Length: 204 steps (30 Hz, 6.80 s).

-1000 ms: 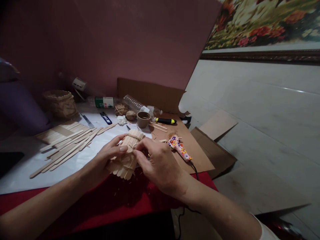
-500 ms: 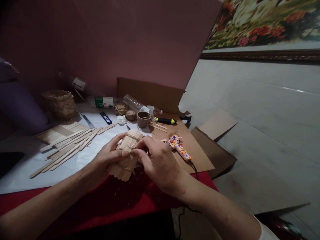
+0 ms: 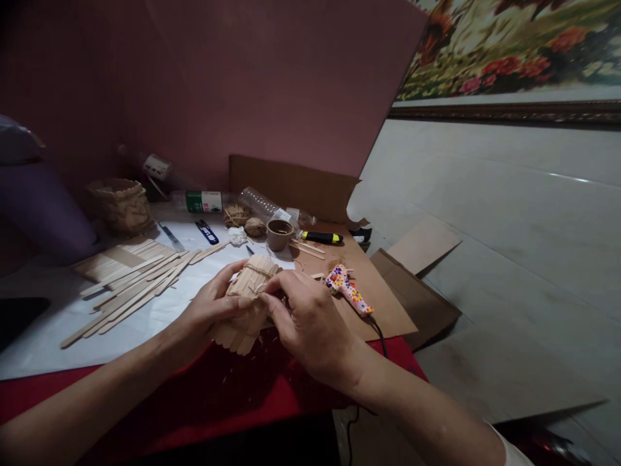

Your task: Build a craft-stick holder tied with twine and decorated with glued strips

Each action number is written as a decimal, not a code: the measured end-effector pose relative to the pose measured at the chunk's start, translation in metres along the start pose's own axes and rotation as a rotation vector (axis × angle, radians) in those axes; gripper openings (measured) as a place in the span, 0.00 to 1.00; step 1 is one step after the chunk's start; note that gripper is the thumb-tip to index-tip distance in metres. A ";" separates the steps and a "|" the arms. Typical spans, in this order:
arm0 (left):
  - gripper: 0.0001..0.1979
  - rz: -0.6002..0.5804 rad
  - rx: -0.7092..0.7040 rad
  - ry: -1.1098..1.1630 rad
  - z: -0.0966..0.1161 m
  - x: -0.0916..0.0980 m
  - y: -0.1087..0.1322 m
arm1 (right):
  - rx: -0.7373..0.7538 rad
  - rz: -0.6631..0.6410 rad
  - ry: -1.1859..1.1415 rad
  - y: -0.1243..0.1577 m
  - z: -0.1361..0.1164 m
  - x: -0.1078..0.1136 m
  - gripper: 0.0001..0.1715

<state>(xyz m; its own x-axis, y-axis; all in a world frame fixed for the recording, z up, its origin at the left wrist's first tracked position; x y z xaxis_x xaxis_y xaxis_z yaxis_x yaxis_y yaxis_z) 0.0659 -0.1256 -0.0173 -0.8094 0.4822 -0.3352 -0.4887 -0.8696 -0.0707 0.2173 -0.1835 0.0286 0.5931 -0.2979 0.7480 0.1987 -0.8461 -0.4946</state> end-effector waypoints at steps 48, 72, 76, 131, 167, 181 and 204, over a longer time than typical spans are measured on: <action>0.30 0.073 0.008 0.026 0.004 -0.002 0.001 | -0.300 0.033 -0.293 -0.001 -0.001 -0.018 0.03; 0.19 0.023 0.108 0.235 0.012 -0.002 0.004 | 0.033 0.134 0.024 -0.005 0.003 0.006 0.03; 0.18 0.046 0.171 0.321 0.010 0.004 0.003 | 0.071 0.116 -0.034 -0.014 0.006 0.017 0.02; 0.14 0.030 0.185 0.684 0.017 0.016 -0.005 | 0.138 0.283 -0.077 0.016 -0.007 -0.044 0.16; 0.20 0.025 0.077 0.466 0.020 0.015 0.000 | 0.067 0.184 -0.161 0.012 -0.015 -0.029 0.07; 0.19 0.101 -0.156 0.187 0.020 0.010 -0.001 | 0.097 0.375 0.007 0.004 -0.006 -0.015 0.07; 0.22 0.132 -0.147 0.129 0.017 0.008 -0.002 | 0.096 0.232 0.036 -0.017 0.003 -0.019 0.07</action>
<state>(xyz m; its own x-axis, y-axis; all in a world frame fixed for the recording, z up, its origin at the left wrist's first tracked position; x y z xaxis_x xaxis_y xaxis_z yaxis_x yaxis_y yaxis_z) 0.0549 -0.1177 -0.0045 -0.8102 0.3540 -0.4672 -0.3214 -0.9348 -0.1511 0.2045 -0.1622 0.0218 0.6035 -0.4962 0.6242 0.1350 -0.7079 -0.6933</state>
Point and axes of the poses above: each hand's wrist, its own y-axis away from the middle knuckle, its own x-axis out of the back of the hand, z = x × y, the point moved 1 cm from there along -y, towards the middle knuckle, and after that the axes turned 2 degrees about -x, right-handed, at the moved point
